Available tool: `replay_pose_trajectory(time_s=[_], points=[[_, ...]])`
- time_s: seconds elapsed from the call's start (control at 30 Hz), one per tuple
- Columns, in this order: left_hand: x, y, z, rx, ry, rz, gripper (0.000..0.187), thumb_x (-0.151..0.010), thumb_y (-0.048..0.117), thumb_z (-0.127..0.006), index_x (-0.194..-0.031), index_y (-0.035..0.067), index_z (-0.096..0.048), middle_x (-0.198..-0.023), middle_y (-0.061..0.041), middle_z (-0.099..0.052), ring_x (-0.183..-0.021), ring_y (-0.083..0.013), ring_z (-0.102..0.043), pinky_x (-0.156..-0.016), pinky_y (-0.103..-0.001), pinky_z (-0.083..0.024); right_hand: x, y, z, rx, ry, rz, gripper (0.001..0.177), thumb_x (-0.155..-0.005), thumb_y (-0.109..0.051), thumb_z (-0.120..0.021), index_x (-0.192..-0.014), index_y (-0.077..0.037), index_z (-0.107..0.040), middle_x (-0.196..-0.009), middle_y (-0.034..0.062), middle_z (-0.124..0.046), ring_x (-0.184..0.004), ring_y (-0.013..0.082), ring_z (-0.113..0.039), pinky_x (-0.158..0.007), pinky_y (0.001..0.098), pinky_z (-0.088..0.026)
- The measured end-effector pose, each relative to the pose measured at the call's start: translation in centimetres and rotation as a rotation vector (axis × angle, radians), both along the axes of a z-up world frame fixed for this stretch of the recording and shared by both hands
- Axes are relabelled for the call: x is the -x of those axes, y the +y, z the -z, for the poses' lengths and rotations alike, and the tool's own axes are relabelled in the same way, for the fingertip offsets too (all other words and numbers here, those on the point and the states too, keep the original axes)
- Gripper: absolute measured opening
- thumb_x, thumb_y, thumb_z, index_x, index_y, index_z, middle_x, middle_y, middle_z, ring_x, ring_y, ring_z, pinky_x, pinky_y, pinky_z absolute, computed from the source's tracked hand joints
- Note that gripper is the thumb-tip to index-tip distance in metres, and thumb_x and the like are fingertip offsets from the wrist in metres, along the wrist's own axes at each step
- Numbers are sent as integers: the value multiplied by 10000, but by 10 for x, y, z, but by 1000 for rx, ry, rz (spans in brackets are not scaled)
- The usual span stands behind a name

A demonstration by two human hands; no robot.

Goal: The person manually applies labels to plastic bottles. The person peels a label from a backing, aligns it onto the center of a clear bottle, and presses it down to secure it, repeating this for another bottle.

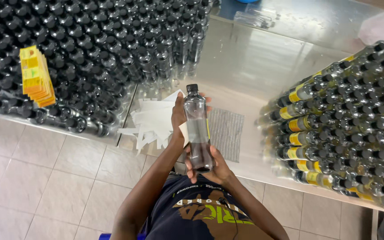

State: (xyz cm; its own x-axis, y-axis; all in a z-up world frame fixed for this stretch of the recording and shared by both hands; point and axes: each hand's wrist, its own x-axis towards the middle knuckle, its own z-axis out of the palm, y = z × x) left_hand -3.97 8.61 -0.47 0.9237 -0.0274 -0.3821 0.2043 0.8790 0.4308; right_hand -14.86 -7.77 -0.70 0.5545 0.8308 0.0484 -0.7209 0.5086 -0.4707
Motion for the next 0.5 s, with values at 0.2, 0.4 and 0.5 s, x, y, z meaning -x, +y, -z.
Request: replay_pose_trajectory(time_s=[0.2,0.4,0.5], points=[[7,3,-17,-78,8,-37,745,-1125,557,-301,-1331,-16,-730,-1192,-321,-782,-923,-450,-822,-737,-485,-696,-2,2,-5,97,-75,16,783,-1102,-602,-377,-1437,95,-501,-941,332,-668,-748,389,-783,-460,385,-641],[20,-6,-64,-243,21,-82,686,-1147,451,-294,-1213,-28,-781,-1036,-287,-823,-787,-350,-835,-700,-401,-687,1,3,-46,360,-176,172,627,-1076,-484,-535,-1146,122,-676,-783,310,-699,-619,357,-770,-426,388,-627],[15,-5,-32,-227,-10,-20,706,-1148,477,-282,-1245,-22,-773,-1074,-305,-813,-842,-379,-840,-765,-448,-693,4,4,-56,443,-195,225,528,-1090,-397,-561,-1058,110,-704,-733,282,-721,-599,325,-769,-433,372,-634]])
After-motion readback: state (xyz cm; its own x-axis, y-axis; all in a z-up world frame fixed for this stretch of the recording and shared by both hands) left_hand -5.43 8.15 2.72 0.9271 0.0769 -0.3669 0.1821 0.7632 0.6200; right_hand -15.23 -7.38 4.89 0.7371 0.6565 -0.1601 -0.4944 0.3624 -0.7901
